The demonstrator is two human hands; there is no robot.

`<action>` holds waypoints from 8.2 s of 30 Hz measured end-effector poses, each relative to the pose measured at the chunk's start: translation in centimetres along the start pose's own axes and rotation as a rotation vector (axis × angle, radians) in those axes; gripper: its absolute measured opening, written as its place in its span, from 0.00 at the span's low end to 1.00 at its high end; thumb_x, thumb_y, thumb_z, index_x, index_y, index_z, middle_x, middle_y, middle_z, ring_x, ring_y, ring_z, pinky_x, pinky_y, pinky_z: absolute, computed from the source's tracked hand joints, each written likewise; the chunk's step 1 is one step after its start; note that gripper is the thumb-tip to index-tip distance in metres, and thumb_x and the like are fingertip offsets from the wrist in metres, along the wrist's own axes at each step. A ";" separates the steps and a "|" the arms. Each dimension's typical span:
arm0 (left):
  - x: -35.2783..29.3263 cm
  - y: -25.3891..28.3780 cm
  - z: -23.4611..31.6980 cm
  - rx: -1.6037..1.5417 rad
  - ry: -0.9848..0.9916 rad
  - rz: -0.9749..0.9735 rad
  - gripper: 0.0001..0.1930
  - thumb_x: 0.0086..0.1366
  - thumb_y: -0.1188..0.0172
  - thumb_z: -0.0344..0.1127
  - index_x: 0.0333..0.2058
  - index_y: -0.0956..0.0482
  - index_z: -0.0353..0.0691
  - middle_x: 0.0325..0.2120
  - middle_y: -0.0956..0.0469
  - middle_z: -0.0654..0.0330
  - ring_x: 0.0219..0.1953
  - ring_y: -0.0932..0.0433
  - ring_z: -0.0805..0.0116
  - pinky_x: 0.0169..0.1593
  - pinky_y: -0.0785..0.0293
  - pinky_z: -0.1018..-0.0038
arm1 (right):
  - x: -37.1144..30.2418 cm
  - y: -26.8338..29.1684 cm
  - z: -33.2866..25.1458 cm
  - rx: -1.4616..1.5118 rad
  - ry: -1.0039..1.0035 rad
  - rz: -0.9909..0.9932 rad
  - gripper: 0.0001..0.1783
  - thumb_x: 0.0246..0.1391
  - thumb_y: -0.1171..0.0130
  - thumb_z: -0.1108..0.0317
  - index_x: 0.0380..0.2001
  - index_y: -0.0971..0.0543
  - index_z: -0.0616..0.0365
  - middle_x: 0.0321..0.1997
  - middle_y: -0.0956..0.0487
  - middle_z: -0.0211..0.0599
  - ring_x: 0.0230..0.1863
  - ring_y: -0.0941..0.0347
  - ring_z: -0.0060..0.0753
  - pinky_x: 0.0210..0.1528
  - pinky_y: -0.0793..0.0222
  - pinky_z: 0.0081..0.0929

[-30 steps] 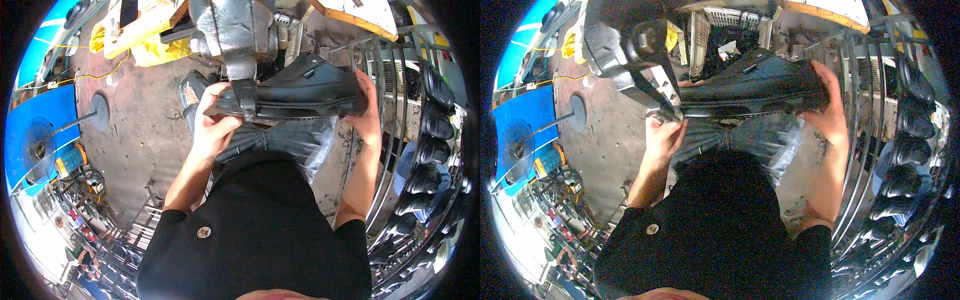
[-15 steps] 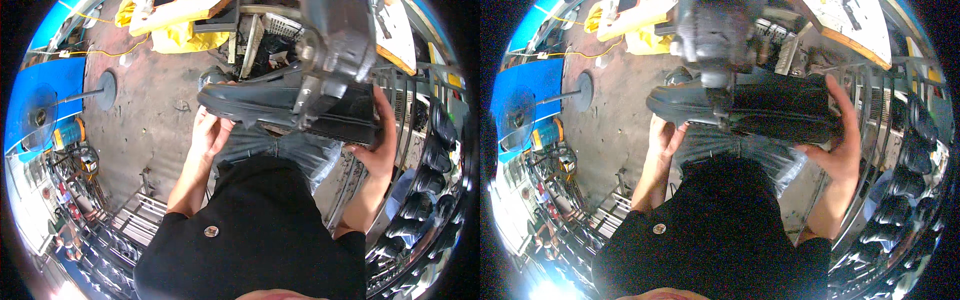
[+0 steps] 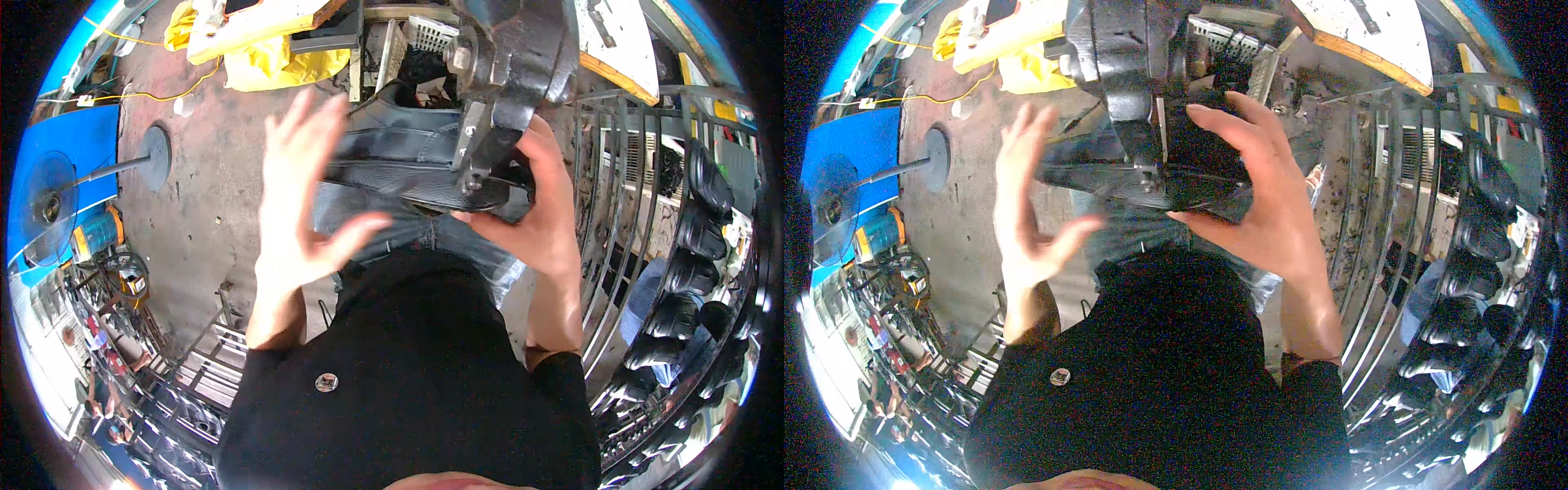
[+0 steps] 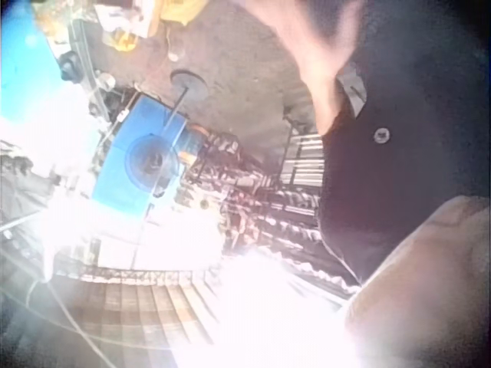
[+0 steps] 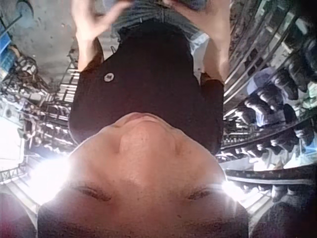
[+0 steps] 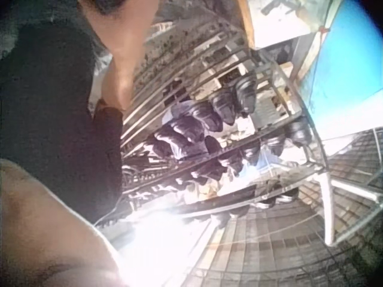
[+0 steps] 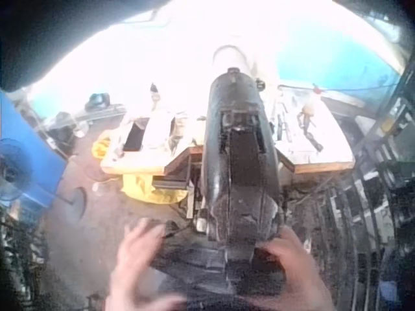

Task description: Manufacturing shoes using a specialized stitching or lasting machine.

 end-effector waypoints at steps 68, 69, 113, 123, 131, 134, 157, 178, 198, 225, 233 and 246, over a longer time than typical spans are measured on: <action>-5.0 -16.3 3.0 -0.872 0.353 -0.416 0.47 0.48 0.22 0.28 0.65 0.40 0.35 0.68 0.38 0.44 0.71 0.38 0.54 0.73 0.44 0.59 | -11.3 14.7 7.8 0.970 -0.089 0.902 0.57 0.56 0.73 0.16 0.77 0.47 0.47 0.76 0.42 0.56 0.77 0.48 0.54 0.77 0.56 0.54; -5.3 -17.2 3.6 -0.844 0.248 -0.370 0.43 0.50 0.24 0.24 0.63 0.39 0.38 0.70 0.40 0.41 0.72 0.40 0.49 0.73 0.46 0.57 | -12.0 15.0 6.8 0.957 -0.075 0.864 0.58 0.56 0.74 0.16 0.77 0.48 0.47 0.77 0.43 0.55 0.78 0.49 0.54 0.77 0.56 0.54; -8.4 -28.7 -2.6 -1.015 0.795 -0.747 0.20 0.75 0.44 0.41 0.59 0.29 0.38 0.54 0.22 0.54 0.54 0.22 0.61 0.59 0.27 0.66 | -90.7 24.3 -12.8 -1.684 -1.849 1.042 0.41 0.48 0.37 0.76 0.67 0.36 0.56 0.66 0.31 0.47 0.65 0.34 0.57 0.63 0.30 0.46; -6.9 -28.6 0.2 -1.067 0.688 -0.771 0.17 0.76 0.45 0.39 0.58 0.27 0.39 0.53 0.21 0.55 0.54 0.21 0.63 0.59 0.28 0.67 | -66.9 15.4 -13.3 -1.856 -1.511 0.916 0.35 0.38 0.31 0.72 0.56 0.26 0.51 0.45 0.26 0.43 0.49 0.30 0.52 0.54 0.33 0.46; -6.5 -27.7 4.6 -1.046 0.488 -0.945 0.25 0.69 0.39 0.26 0.64 0.30 0.40 0.58 0.24 0.55 0.58 0.24 0.62 0.61 0.28 0.67 | -45.9 8.6 -9.9 -1.013 -1.028 1.141 0.33 0.44 0.26 0.69 0.56 0.24 0.57 0.51 0.26 0.48 0.54 0.29 0.51 0.60 0.34 0.45; -5.8 -27.3 4.4 -1.301 0.516 -0.881 0.40 0.65 0.34 0.26 0.72 0.45 0.46 0.67 0.35 0.56 0.63 0.30 0.61 0.62 0.27 0.65 | -43.4 8.1 -5.5 -0.295 -0.677 1.232 0.33 0.49 0.30 0.72 0.60 0.28 0.60 0.54 0.25 0.41 0.55 0.28 0.39 0.61 0.33 0.39; -4.4 -11.4 -3.6 -1.525 0.569 0.208 0.54 0.52 0.24 0.24 0.73 0.49 0.38 0.67 0.35 0.56 0.62 0.28 0.64 0.66 0.32 0.65 | -12.8 11.6 9.5 0.444 -0.294 0.451 0.48 0.42 0.22 0.64 0.66 0.34 0.62 0.63 0.25 0.45 0.52 0.22 0.32 0.43 0.20 0.26; -2.3 -0.2 -3.4 -0.053 0.138 0.219 0.53 0.53 0.24 0.47 0.72 0.44 0.36 0.72 0.43 0.46 0.74 0.46 0.49 0.76 0.58 0.53 | -1.1 -0.5 2.4 0.285 -0.267 0.100 0.34 0.40 0.22 0.76 0.54 0.23 0.58 0.50 0.19 0.35 0.50 0.21 0.29 0.53 0.25 0.30; 2.6 -7.9 0.5 -1.012 0.374 -0.082 0.26 0.49 0.24 0.18 0.48 0.21 0.33 0.47 0.17 0.54 0.48 0.18 0.67 0.55 0.23 0.69 | -4.7 -2.6 8.5 0.261 -0.040 0.105 0.69 0.27 0.13 0.58 0.72 0.45 0.51 0.73 0.39 0.42 0.73 0.42 0.43 0.70 0.43 0.42; -5.6 -12.2 -4.5 -1.709 0.577 0.409 0.29 0.66 0.40 0.18 0.65 0.30 0.45 0.61 0.26 0.54 0.53 0.20 0.61 0.53 0.20 0.64 | -4.5 15.0 3.5 0.050 -0.211 0.145 0.67 0.13 0.22 0.78 0.69 0.35 0.65 0.73 0.33 0.45 0.70 0.34 0.40 0.73 0.41 0.37; -4.0 -12.1 -3.7 -1.667 0.497 0.263 0.29 0.66 0.38 0.22 0.65 0.30 0.44 0.64 0.31 0.43 0.61 0.27 0.62 0.61 0.28 0.68 | -5.0 15.4 4.9 0.154 -0.337 0.157 0.60 0.27 0.24 0.74 0.70 0.37 0.65 0.75 0.36 0.46 0.72 0.37 0.41 0.75 0.44 0.39; 0.8 -11.4 0.0 -1.432 0.396 -0.011 0.27 0.60 0.33 0.19 0.58 0.28 0.32 0.58 0.25 0.44 0.59 0.24 0.56 0.64 0.29 0.60 | -12.8 14.1 11.5 0.326 -0.366 0.380 0.61 0.31 0.19 0.69 0.72 0.38 0.59 0.72 0.32 0.41 0.71 0.36 0.39 0.73 0.42 0.38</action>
Point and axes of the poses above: each hand's wrist, its own x-axis towards the middle knuckle, its own y-axis out of the back of the hand, z = x × y, the point moved 8 cm from there along x, towards the middle knuckle
